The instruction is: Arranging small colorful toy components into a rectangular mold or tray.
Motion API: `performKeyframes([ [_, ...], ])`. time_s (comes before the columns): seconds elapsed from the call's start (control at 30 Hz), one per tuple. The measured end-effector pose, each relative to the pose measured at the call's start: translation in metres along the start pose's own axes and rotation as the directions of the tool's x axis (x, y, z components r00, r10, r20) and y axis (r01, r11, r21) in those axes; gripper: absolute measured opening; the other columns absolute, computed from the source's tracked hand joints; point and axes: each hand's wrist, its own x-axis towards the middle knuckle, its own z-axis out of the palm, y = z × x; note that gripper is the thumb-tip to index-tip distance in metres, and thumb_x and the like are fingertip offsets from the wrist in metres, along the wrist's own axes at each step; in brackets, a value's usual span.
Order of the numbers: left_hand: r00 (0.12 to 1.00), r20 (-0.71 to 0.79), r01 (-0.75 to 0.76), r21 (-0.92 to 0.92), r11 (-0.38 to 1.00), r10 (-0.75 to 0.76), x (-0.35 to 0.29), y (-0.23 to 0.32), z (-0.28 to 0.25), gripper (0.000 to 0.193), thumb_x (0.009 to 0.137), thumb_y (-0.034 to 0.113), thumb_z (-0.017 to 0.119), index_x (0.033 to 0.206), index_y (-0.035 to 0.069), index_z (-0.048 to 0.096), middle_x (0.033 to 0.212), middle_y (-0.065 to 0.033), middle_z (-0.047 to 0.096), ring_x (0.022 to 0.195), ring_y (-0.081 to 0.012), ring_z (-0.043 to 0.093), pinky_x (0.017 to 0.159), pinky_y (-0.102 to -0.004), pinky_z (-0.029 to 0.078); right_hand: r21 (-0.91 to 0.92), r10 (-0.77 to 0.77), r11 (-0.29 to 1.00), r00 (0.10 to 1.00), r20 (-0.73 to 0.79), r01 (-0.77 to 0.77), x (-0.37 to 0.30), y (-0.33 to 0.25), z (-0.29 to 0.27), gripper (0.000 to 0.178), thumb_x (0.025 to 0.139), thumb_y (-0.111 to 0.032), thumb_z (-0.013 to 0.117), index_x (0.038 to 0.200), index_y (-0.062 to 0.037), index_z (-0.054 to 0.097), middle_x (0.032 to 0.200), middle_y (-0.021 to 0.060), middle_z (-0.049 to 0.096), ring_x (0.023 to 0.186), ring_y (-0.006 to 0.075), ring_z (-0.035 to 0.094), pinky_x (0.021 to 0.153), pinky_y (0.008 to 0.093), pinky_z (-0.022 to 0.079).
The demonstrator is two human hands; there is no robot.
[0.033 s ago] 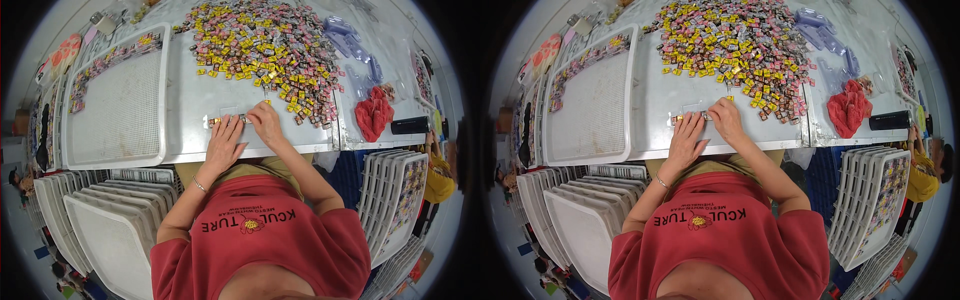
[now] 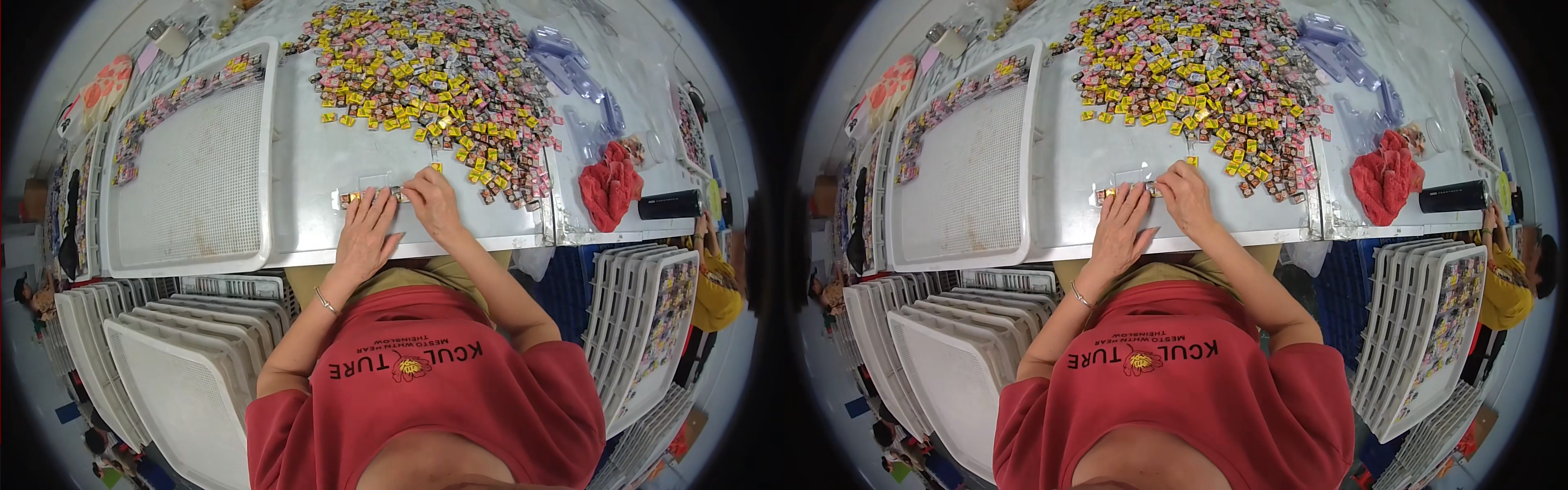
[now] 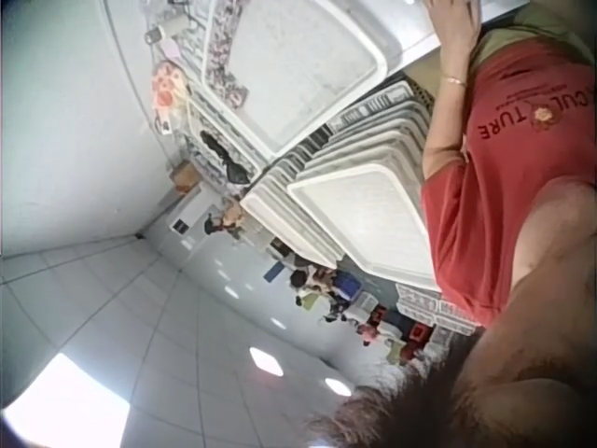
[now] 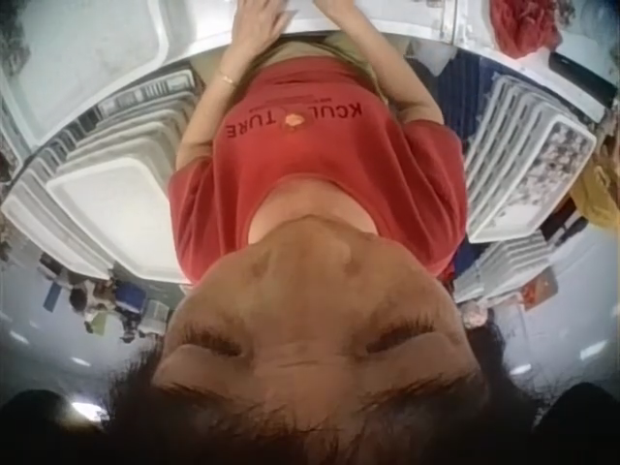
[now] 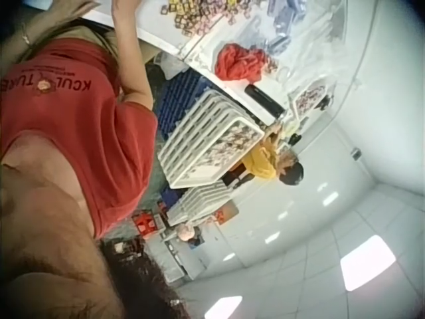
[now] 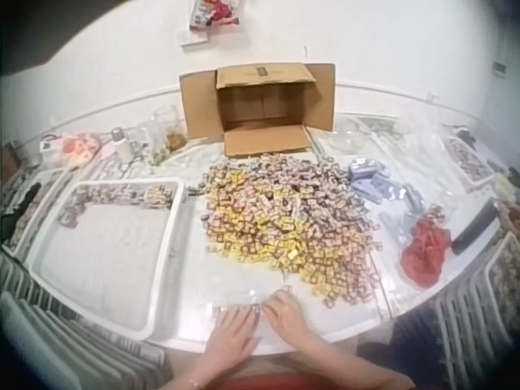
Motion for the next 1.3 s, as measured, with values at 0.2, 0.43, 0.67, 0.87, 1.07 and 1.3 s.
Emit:
performKeyframes([
  [0.2, 0.999, -0.027, 0.023, -0.037, 0.999, -0.024, -0.001, 0.001, 0.001, 0.06, 0.081, 0.017, 0.062, 0.133, 0.0, 0.04, 0.142, -0.0157, 0.035, 0.132, -0.0346, 0.03, 0.107, -0.0464, 0.023, -0.137, -0.067, 0.988, 0.997, 0.048, 0.073, 0.003, -0.002, 0.005, 0.006, 0.078, -0.006, 0.063, 0.084, -0.0041, 0.063, 0.08, 0.0086, 0.055, 0.071, 0.0278, 0.057, 0.062, 0.0373, 0.047],
  [0.43, 0.939, -0.274, 0.155, -0.209, 0.966, -0.21, -0.013, -0.025, -0.004, 0.047, 0.083, 0.005, 0.055, 0.129, 0.001, 0.046, 0.137, -0.017, 0.041, 0.131, -0.0351, 0.034, 0.108, -0.0472, 0.023, -0.079, -0.161, 0.982, 0.982, 0.099, 0.169, -0.003, -0.007, -0.021, 0.022, 0.076, -0.001, 0.061, 0.097, -0.0052, 0.064, 0.091, 0.0108, 0.059, 0.082, 0.0278, 0.057, 0.069, 0.0361, 0.046],
  [0.67, 0.995, -0.072, 0.071, 0.023, 0.997, -0.07, 0.0, -0.01, -0.001, 0.056, 0.083, 0.022, 0.061, 0.132, 0.003, 0.043, 0.138, -0.016, 0.04, 0.129, -0.035, 0.034, 0.107, -0.0488, 0.022, -0.078, -0.096, 0.992, 0.99, 0.102, 0.104, -0.005, -0.001, -0.02, 0.021, 0.08, -0.004, 0.057, 0.101, -0.0037, 0.062, 0.097, 0.0121, 0.059, 0.083, 0.0319, 0.057, 0.071, 0.0379, 0.046],
  [0.87, 0.99, -0.122, 0.066, -0.024, 0.998, -0.069, 0.013, -0.007, 0.004, 0.047, 0.083, 0.019, 0.06, 0.126, 0.005, 0.05, 0.132, -0.0151, 0.045, 0.125, -0.0335, 0.039, 0.104, -0.0487, 0.025, -0.225, 0.251, 0.953, 0.944, 0.215, -0.202, 0.027, 0.025, -0.042, 0.015, 0.081, -0.007, 0.059, 0.096, -0.0034, 0.059, 0.091, 0.0147, 0.058, 0.079, 0.0343, 0.059, 0.067, 0.0414, 0.048],
  [1.07, 0.954, -0.227, 0.143, -0.237, 0.961, -0.198, 0.072, -0.031, -0.004, 0.021, 0.082, 0.009, 0.059, 0.101, 0.002, 0.063, 0.098, -0.0132, 0.062, 0.091, -0.0279, 0.058, 0.081, -0.0399, 0.042, -0.23, 0.167, 0.965, 0.973, 0.159, -0.129, 0.027, 0.029, -0.038, 0.017, 0.075, -0.006, 0.064, 0.09, -0.0042, 0.055, 0.085, 0.0149, 0.057, 0.075, 0.035, 0.058, 0.065, 0.0438, 0.048],
  [1.3, 0.981, -0.112, 0.115, -0.314, 0.942, -0.157, 0.136, -0.027, 0.041, 0.019, 0.079, 0.017, 0.064, 0.091, 0.003, 0.064, 0.073, -0.0132, 0.061, 0.067, -0.0292, 0.06, 0.059, -0.0386, 0.047, 0.236, 0.408, 0.869, 0.9, 0.156, -0.435, 0.003, 0.054, -0.051, 0.022, 0.078, -0.008, 0.067, 0.097, -0.0018, 0.057, 0.066, 0.0047, 0.054, 0.057, 0.0117, 0.054, 0.052, 0.0264, 0.044],
])
